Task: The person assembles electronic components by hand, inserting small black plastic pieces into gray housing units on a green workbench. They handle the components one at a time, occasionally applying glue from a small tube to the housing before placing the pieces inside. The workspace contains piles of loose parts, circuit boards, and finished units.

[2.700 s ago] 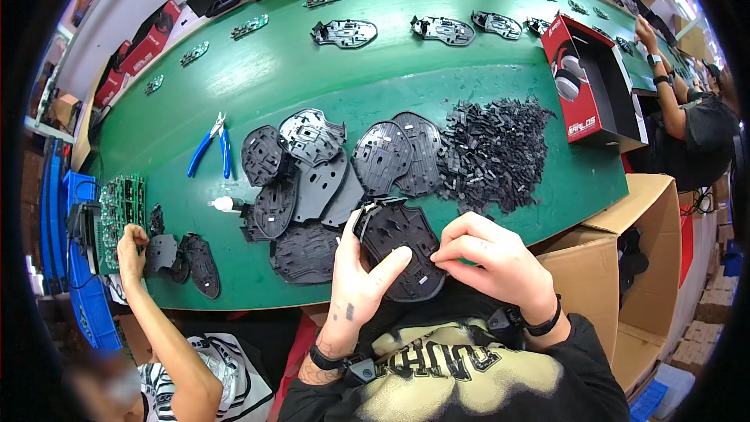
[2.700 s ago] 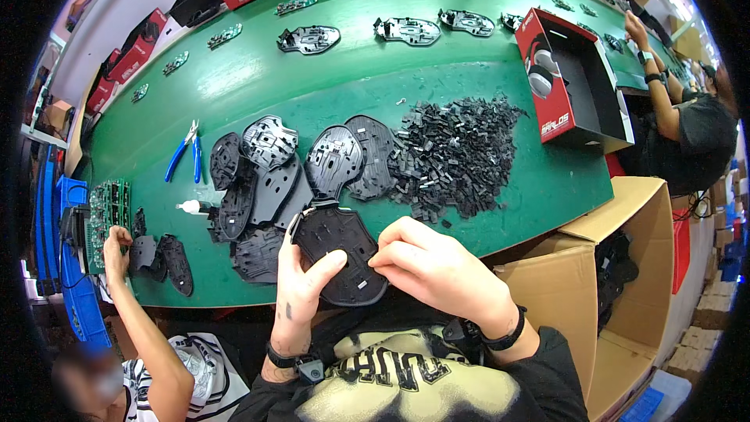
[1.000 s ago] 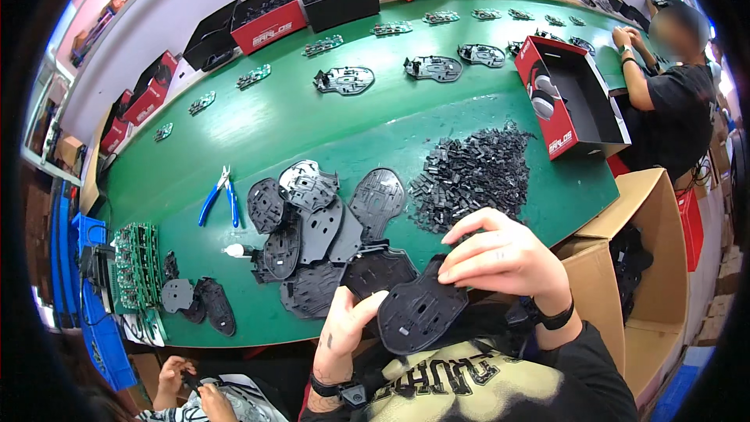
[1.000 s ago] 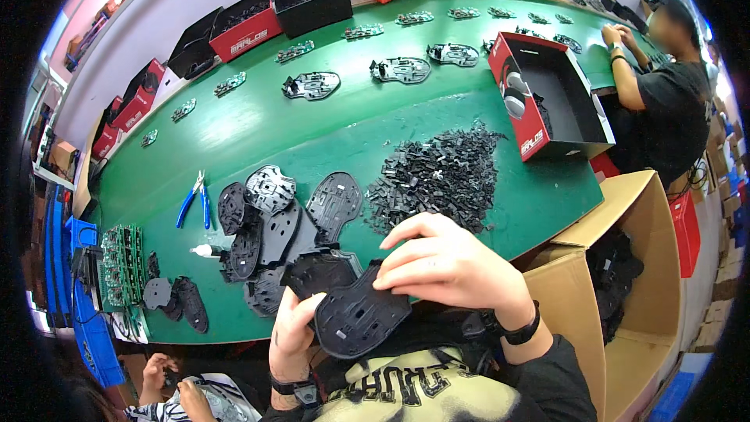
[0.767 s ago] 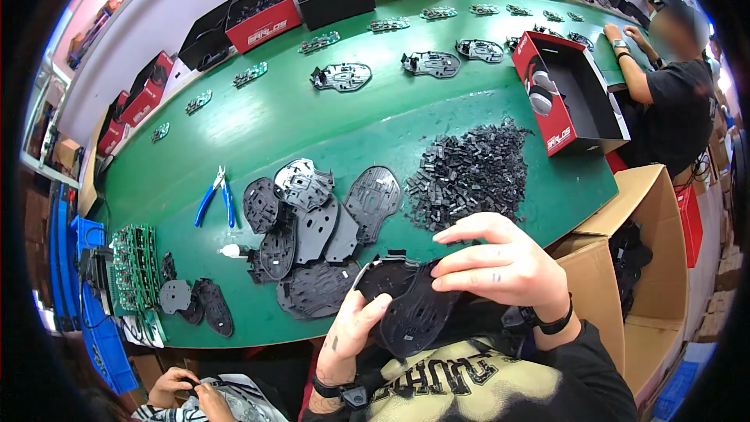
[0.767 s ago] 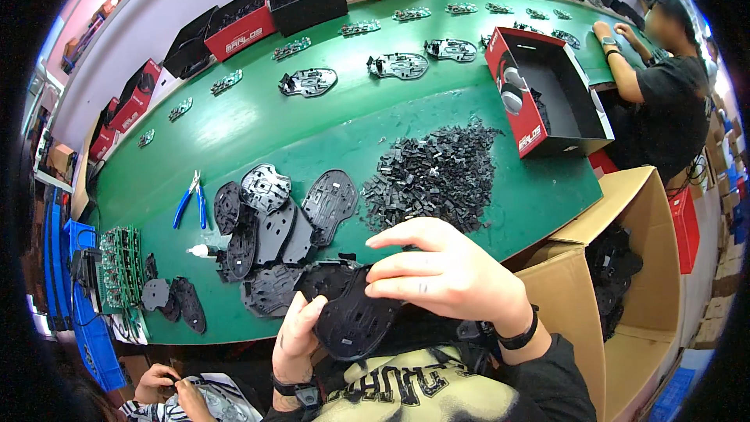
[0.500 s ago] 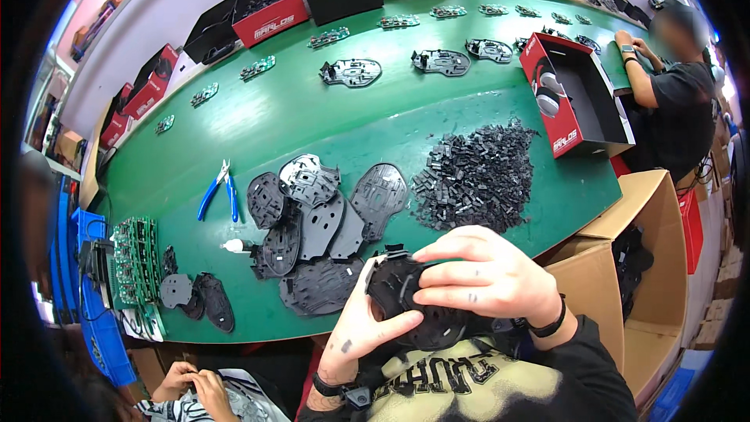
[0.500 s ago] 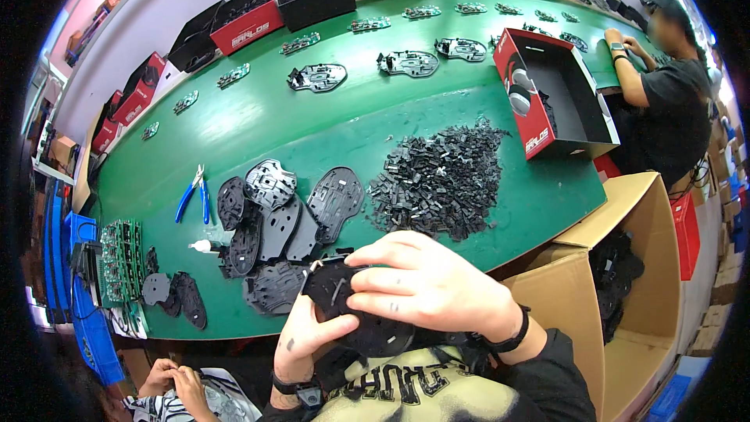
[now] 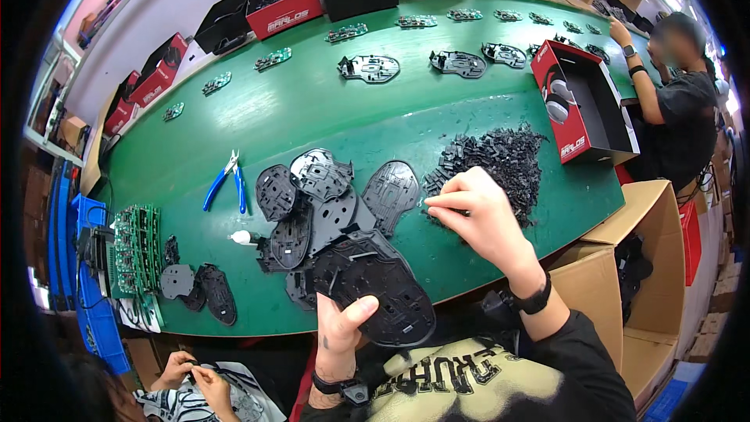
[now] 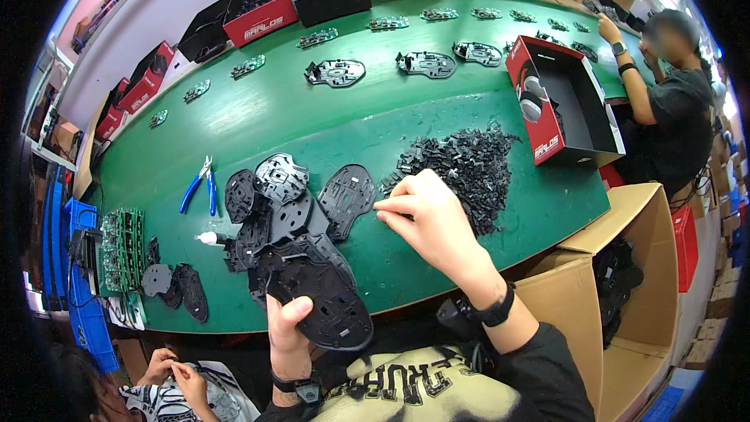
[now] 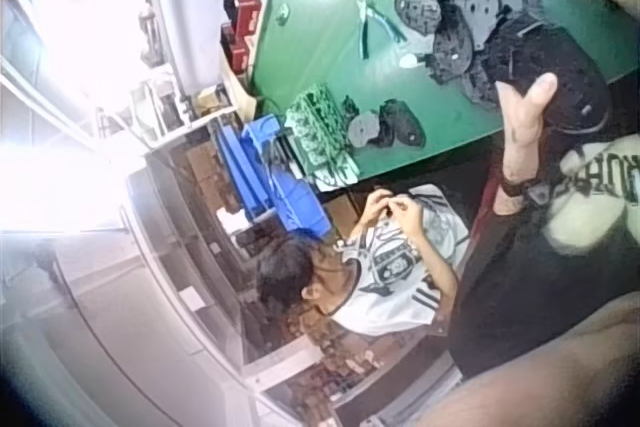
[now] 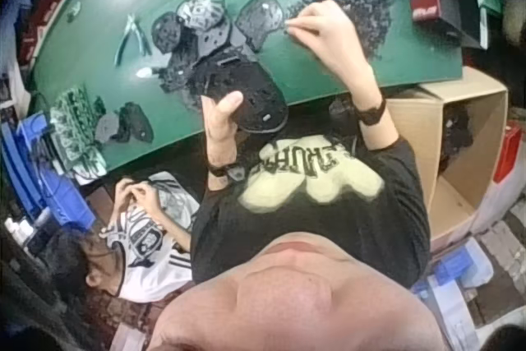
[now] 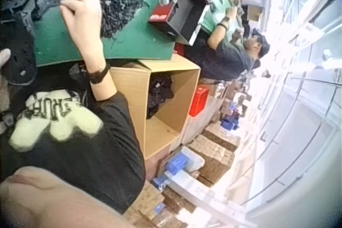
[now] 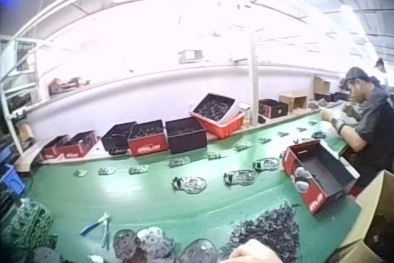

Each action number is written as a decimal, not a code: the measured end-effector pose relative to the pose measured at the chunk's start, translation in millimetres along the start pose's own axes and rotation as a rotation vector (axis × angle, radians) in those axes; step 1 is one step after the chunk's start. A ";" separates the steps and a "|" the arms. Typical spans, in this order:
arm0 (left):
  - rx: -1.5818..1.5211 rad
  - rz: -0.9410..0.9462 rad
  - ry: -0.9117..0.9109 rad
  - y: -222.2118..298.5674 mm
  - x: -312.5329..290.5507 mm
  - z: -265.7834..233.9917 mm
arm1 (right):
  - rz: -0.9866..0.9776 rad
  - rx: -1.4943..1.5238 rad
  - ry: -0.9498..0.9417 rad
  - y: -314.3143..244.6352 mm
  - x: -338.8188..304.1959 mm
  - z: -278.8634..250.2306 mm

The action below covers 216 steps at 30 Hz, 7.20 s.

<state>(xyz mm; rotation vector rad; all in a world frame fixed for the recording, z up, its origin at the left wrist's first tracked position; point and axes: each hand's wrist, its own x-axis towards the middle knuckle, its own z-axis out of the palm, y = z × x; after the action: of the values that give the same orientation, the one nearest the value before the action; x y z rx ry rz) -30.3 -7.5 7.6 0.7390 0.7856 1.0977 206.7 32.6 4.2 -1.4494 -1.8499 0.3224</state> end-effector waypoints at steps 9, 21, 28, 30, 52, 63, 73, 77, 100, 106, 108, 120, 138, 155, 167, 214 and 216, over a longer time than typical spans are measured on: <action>0.072 0.027 0.048 1.9 0.5 -12.0 | -0.076 -0.152 -0.152 7.6 6.5 22.5; 0.099 0.058 0.036 5.2 15.2 -4.6 | 0.389 1.208 -0.296 -37.4 -25.8 -20.1; 0.218 0.083 0.059 7.6 18.7 6.6 | -0.049 0.625 -0.246 -42.2 -25.8 -22.1; 0.165 0.110 0.082 9.6 19.5 12.4 | -0.052 0.595 -0.261 -44.5 -26.2 -20.8; 0.068 0.062 0.019 0.1 22.1 13.3 | 0.031 0.492 -0.278 -51.4 -27.9 -17.8; 0.419 0.086 -0.165 -22.4 30.3 25.5 | 0.329 1.167 -0.214 -23.2 -26.1 6.2; 0.767 0.337 -0.285 3.0 48.0 87.0 | 0.229 1.234 -0.007 -12.3 -29.1 -19.1; 0.891 0.336 -0.330 10.7 51.8 110.9 | 0.406 1.427 0.078 -1.4 -27.4 -35.5; 1.421 0.133 0.672 18.0 -32.1 -44.9 | 0.715 -0.549 0.597 227.8 1.1 -195.8; 1.336 0.302 0.616 14.5 -27.8 -55.0 | 0.297 -0.610 0.876 155.5 8.8 -181.1; 1.301 0.339 0.654 11.2 -29.2 -68.5 | 0.265 -0.166 0.757 91.6 8.7 -147.0; 0.933 0.476 0.844 11.7 -11.4 -84.2 | 0.418 -0.079 0.345 75.7 -59.3 -56.9; 1.354 0.804 0.990 55.3 -6.2 -48.8 | 0.506 0.597 0.376 50.1 -67.9 -66.6; 0.143 0.050 -0.006 5.9 21.7 37.0 | 0.443 1.141 -0.158 -46.3 -54.9 -30.3; 0.406 0.275 0.049 11.0 17.3 40.9 | 0.013 0.619 -0.120 -47.9 -42.6 -21.5; 0.872 0.523 -0.274 4.0 3.7 -16.2 | -0.137 0.324 0.117 -82.3 -17.1 21.0; 0.956 0.431 -0.305 8.3 0.5 -6.4 | -0.174 0.385 0.119 -80.2 -19.1 19.2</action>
<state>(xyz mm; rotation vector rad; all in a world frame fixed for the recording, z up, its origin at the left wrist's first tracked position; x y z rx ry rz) -39.5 -3.8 11.1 1.9044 0.8962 0.9096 137.0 -6.4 32.1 -1.0182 -1.6918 0.4666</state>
